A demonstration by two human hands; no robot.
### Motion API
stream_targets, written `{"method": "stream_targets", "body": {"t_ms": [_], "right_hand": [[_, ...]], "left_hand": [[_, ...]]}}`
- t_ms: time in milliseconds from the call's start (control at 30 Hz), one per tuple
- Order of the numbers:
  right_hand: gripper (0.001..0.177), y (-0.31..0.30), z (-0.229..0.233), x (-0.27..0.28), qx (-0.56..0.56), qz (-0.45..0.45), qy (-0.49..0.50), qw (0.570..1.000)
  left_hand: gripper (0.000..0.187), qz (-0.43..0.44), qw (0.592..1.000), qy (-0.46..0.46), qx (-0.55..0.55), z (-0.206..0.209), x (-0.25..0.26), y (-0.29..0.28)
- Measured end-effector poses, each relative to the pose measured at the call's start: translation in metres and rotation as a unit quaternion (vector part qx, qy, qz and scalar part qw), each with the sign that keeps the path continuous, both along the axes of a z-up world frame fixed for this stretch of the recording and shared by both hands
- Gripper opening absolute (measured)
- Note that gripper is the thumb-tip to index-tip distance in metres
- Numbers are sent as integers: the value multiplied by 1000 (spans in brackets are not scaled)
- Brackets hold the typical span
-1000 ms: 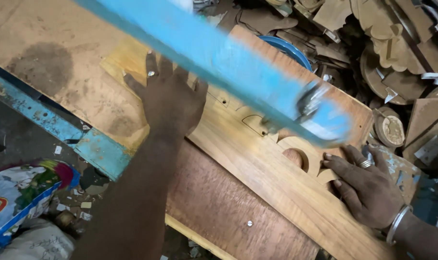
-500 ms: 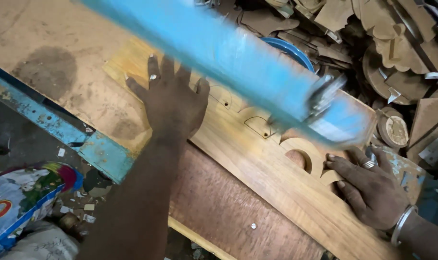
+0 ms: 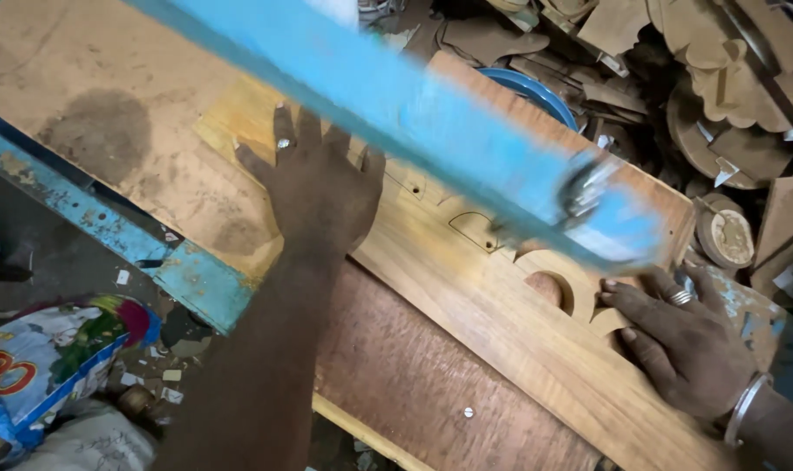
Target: Cutting decorative curved edges into a wooden plank using a scroll saw in a workshop.
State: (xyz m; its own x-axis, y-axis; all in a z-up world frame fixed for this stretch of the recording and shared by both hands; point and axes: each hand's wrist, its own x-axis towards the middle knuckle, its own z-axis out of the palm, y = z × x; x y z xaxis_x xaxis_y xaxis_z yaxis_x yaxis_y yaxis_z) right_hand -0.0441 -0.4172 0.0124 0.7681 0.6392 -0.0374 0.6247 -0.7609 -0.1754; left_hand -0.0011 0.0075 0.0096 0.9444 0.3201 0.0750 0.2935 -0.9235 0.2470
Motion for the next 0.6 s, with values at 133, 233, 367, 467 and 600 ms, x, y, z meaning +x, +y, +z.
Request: {"method": "stream_targets", "body": {"t_ms": [133,233,367,467,600], "right_hand": [[57,3,2,1,-45,-37,25,998],[56,7,5,2,-32,-17,21,999],[55,-10,-9,3,-76,-26,23,996],[51,-2,-3,4,-4,21,-15,1000],[50,0,-2,5,-42,16,-16,999]], "left_hand": [[55,-1,998,-68,-5,-6,-3,-1],[59,-10,995,-95,28,-18,0,3],[59,-14,995,-92,38,-10,-2,1],[56,2,998,-64,-6,-4,-3,0],[56,-4,997,-75,7,-10,0,2]]}}
